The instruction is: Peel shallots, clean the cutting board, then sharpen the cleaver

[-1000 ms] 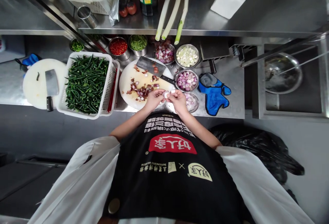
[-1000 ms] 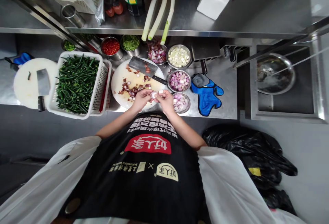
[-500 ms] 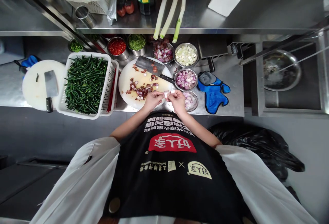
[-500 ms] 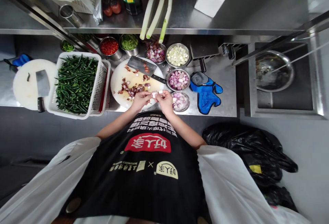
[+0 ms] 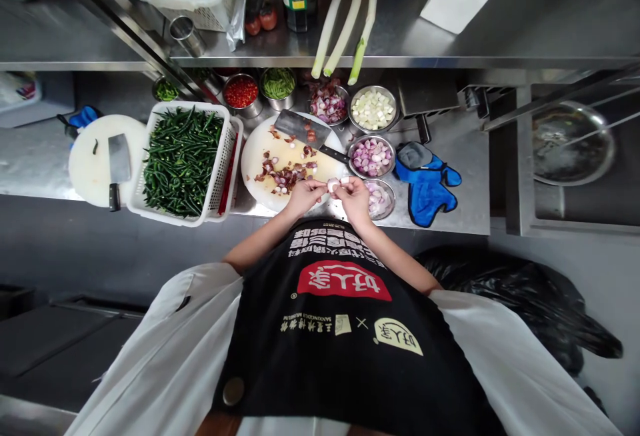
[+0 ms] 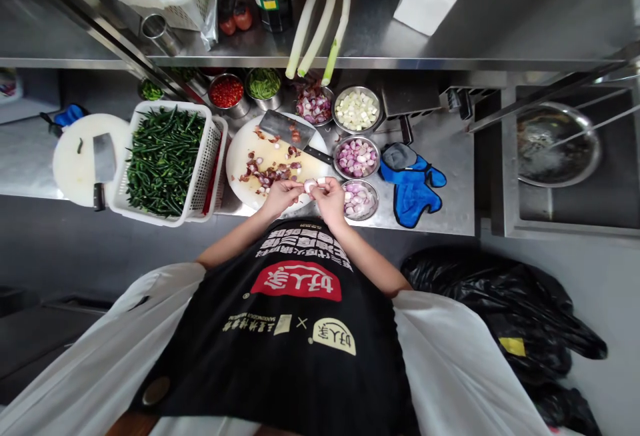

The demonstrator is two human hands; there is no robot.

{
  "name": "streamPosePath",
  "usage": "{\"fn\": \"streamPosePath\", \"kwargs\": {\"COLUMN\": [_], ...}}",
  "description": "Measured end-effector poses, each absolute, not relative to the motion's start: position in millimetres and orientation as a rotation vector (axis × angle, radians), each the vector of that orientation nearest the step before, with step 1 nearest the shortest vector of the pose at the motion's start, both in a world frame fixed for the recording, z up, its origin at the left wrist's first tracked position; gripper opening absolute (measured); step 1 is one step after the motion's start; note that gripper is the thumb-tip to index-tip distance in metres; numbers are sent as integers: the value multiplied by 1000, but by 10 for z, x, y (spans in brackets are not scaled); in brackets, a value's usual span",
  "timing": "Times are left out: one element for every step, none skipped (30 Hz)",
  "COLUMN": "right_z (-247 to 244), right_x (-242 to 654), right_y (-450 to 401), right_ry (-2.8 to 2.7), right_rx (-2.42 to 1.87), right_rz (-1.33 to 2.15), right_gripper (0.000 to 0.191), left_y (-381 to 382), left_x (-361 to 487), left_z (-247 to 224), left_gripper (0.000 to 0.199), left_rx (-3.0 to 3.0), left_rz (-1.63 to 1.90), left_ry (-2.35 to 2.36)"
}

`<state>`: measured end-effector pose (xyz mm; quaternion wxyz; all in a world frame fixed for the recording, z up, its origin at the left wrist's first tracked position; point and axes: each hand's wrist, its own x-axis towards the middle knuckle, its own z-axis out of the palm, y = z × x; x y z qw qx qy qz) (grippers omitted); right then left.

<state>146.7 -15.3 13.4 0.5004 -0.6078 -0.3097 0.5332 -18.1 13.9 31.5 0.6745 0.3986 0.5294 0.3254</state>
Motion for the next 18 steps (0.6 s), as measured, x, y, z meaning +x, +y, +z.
{"fn": "streamPosePath", "kwargs": {"right_z": [132,130,129,127,125,123,120,116,112,108,104,100,96,93,90,88,87,88], "right_x": [1466,1465,1463,1462,1460,1459,1459,1460,1461,1463,1465,1468,1470,1472,1473,1474,1475,1476], "right_y": [-155,-157,-159,-162,-165,-168,-170,-173,-175,-177,-178,-179,-180,-180,-180,-179,-179,-180], "right_ry": [-745,-739,-734,-730,-728,-727,-728,-731,-735,-742,-749,-758,-765,-770,-772,-771,-767,-763], "right_rx": [-1471,-1472,-1472,-1472,-1474,-1478,-1484,-1488,-1492,-1494,-1495,-1495,-1496,-1497,-1497,-1497,-1495,-1492], "right_rz": [1285,1283,1283,1283,1282,1278,1273,1268,1263,1260,1258,1258,1258,1260,1262,1262,1261,1260], "right_gripper": [47,47,47,47,48,48,49,50,51,51,51,51,51,51,51,50,50,50], "left_y": [134,129,124,120,117,116,116,116,117,118,119,119,119,118,116,115,114,114], "left_x": [-182,-182,-182,-183,-183,-184,-186,-188,-190,-191,-193,-194,-193,-192,-189,-185,-181,-175], "left_z": [316,314,308,301,294,289,285,285,286,289,292,295,295,292,287,281,274,268], "left_gripper": [27,26,25,24,23,23,23,23,23,24,24,24,24,24,23,22,21,19], "left_rx": [903,911,921,932,942,952,962,969,971,970,966,960,955,952,952,953,953,954], "left_rz": [733,737,741,745,746,744,739,735,732,730,729,730,730,731,732,734,736,737], "left_ry": [1184,1181,1183,1190,1200,1209,1216,1220,1221,1220,1217,1214,1213,1213,1216,1221,1228,1237]}}
